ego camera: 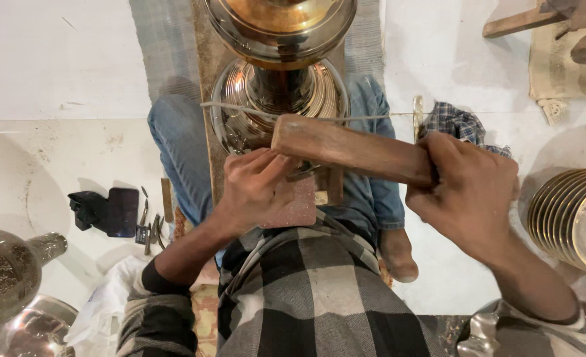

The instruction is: The person sits on the floor of a metalware workshop polishing a large brass lamp/vessel. They first work the brass surface with a small hand tool, then wrap a cord around the vessel and rub it repeatedly with a wooden burnishing block, steadying the vessel with the other hand.

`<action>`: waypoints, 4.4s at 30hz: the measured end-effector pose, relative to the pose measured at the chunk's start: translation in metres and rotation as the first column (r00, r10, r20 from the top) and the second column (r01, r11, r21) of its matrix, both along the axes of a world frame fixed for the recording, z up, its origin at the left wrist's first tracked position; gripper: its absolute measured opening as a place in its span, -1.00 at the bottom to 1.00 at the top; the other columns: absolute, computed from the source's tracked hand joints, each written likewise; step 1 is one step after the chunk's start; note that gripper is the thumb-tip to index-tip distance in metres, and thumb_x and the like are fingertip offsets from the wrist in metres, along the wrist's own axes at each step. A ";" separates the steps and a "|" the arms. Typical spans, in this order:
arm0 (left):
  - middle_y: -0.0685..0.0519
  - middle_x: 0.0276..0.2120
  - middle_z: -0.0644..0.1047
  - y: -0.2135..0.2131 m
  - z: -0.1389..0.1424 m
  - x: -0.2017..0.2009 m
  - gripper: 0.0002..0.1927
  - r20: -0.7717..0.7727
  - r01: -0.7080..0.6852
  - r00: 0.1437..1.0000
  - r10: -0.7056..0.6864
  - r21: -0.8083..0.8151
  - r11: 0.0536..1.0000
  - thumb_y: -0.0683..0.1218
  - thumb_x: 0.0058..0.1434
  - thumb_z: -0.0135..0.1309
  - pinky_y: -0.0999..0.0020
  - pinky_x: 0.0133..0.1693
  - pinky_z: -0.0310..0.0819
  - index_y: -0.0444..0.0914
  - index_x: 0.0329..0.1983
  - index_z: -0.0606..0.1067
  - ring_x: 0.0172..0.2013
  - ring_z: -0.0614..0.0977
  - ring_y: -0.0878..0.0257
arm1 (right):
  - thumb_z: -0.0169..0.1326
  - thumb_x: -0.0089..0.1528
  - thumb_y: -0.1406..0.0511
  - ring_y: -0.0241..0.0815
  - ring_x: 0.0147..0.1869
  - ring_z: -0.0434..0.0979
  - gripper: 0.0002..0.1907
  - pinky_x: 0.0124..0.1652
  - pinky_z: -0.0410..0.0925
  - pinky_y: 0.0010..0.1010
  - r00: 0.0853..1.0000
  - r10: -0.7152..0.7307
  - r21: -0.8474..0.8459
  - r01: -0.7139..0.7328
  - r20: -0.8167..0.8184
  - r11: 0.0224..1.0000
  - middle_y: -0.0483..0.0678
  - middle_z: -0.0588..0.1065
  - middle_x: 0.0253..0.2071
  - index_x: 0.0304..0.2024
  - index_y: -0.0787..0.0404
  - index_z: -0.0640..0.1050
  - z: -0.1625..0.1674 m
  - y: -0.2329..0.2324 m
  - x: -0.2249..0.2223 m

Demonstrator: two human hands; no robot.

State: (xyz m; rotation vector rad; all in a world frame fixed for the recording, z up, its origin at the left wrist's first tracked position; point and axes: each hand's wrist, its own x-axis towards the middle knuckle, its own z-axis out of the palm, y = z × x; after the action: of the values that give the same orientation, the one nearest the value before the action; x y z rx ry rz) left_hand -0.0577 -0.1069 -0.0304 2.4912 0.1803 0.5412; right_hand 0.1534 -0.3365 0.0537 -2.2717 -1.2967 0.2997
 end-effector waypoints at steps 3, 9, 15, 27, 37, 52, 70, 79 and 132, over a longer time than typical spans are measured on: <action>-0.17 -0.14 0.68 -0.004 -0.015 -0.003 -0.65 0.254 -0.018 0.967 -0.006 0.090 0.996 -0.29 0.14 0.04 0.35 -0.28 0.73 -0.37 0.02 0.55 -0.20 0.77 0.12 | 0.21 -0.11 0.32 -0.07 -0.50 0.47 -0.63 -0.44 0.32 -0.23 0.997 0.075 0.046 -0.076 0.033 0.996 0.03 0.44 -0.51 -0.26 0.30 0.50 0.014 0.010 0.001; -0.15 -0.38 0.63 -0.015 -0.051 -0.009 -0.70 0.424 -0.060 0.906 -0.002 0.132 0.989 -0.02 0.19 0.23 0.34 -0.40 0.73 -0.35 -0.18 0.54 -0.40 0.73 0.08 | 0.21 -0.18 0.31 -0.08 -0.54 0.50 -0.68 -0.52 0.35 -0.21 0.980 0.180 -0.107 -0.170 0.089 0.980 -0.02 0.49 -0.54 -0.36 0.22 0.50 0.030 0.023 -0.004; 0.04 -0.52 0.58 -0.026 -0.038 -0.005 -0.63 0.414 -0.334 0.812 0.412 -0.250 0.909 -0.25 0.15 0.04 0.34 -0.49 0.55 -0.48 0.03 0.53 -0.54 0.62 0.35 | 0.21 -0.14 0.35 0.02 -0.47 0.50 -0.68 -0.46 0.31 -0.21 0.994 0.112 -0.016 -0.112 0.009 0.994 0.04 0.47 -0.50 -0.33 0.27 0.50 0.025 0.036 -0.011; -0.13 -0.28 0.68 -0.041 -0.006 0.018 -0.69 0.449 -0.487 0.729 0.517 -0.191 0.852 -0.33 0.33 0.08 0.45 -0.49 0.47 -0.40 0.13 0.41 -0.52 0.64 0.37 | 0.22 -0.15 0.35 -0.20 -0.59 0.52 -0.59 -0.54 0.32 -0.33 0.958 0.191 0.052 -0.184 -0.213 0.982 -0.02 0.50 -0.59 -0.22 0.29 0.60 0.050 0.079 0.010; 0.09 -0.65 0.43 -0.047 -0.014 0.012 -0.84 0.357 -0.550 0.724 0.590 -0.218 0.806 -0.28 0.31 0.08 0.37 -0.55 0.31 -0.43 -0.07 0.53 -0.69 0.41 0.36 | 0.27 -0.03 0.23 -0.23 -0.65 0.39 -0.71 -0.64 0.21 -0.36 0.786 0.437 -0.255 -0.358 0.438 0.898 -0.12 0.47 -0.61 -0.32 0.22 0.57 0.089 0.105 0.000; 0.00 -0.42 0.58 -0.017 -0.023 0.002 -0.54 0.290 -0.199 0.935 0.205 -0.050 0.979 -0.21 0.05 0.18 0.33 -0.41 0.59 -0.40 0.07 0.51 -0.48 0.60 0.30 | 0.19 0.12 0.24 -0.25 -0.69 0.38 -0.79 -0.70 0.22 -0.39 0.885 0.375 -0.526 -0.188 0.274 0.829 -0.14 0.46 -0.58 -0.24 0.18 0.54 0.048 0.071 0.019; -0.05 -0.28 0.66 0.031 0.054 0.051 -0.49 -0.249 0.353 0.909 -0.333 0.035 0.935 -0.27 0.34 0.10 0.43 -0.51 0.55 -0.04 0.32 0.44 -0.51 0.62 0.25 | 0.29 0.18 0.44 -0.37 -0.44 0.49 -0.90 -0.39 0.36 -0.46 0.720 -0.235 0.231 0.485 -0.653 0.843 -0.15 0.53 -0.46 -0.33 0.28 0.59 -0.104 -0.009 -0.059; 0.04 -0.36 0.64 0.040 0.081 0.082 -0.41 -0.508 0.581 0.702 -0.499 0.003 0.814 -0.27 0.19 0.11 0.50 -0.65 0.48 0.07 0.27 0.44 -0.67 0.54 0.37 | 0.30 0.10 0.44 -0.40 -0.38 0.46 -0.83 -0.35 0.35 -0.52 0.558 -0.372 0.002 0.557 -0.742 0.831 -0.13 0.51 -0.44 -0.29 0.30 0.57 -0.146 -0.035 -0.104; -0.08 -0.22 0.65 -0.042 -0.035 -0.013 -0.71 0.288 -0.314 0.903 0.319 -0.065 0.947 -0.12 0.24 0.25 0.28 -0.21 0.65 -0.30 -0.01 0.54 -0.30 0.72 0.11 | 0.23 0.09 0.26 -0.30 -0.63 0.34 -0.77 -0.65 0.17 -0.41 0.912 0.359 -0.143 -0.335 0.198 0.931 -0.15 0.45 -0.58 -0.30 0.24 0.51 0.068 0.073 -0.003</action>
State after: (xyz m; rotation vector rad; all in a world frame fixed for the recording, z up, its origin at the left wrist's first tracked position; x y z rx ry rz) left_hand -0.0708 -0.1490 -0.0658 2.3390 0.4751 1.0343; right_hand 0.1504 -0.2638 0.1213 -2.1991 -1.8485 0.2472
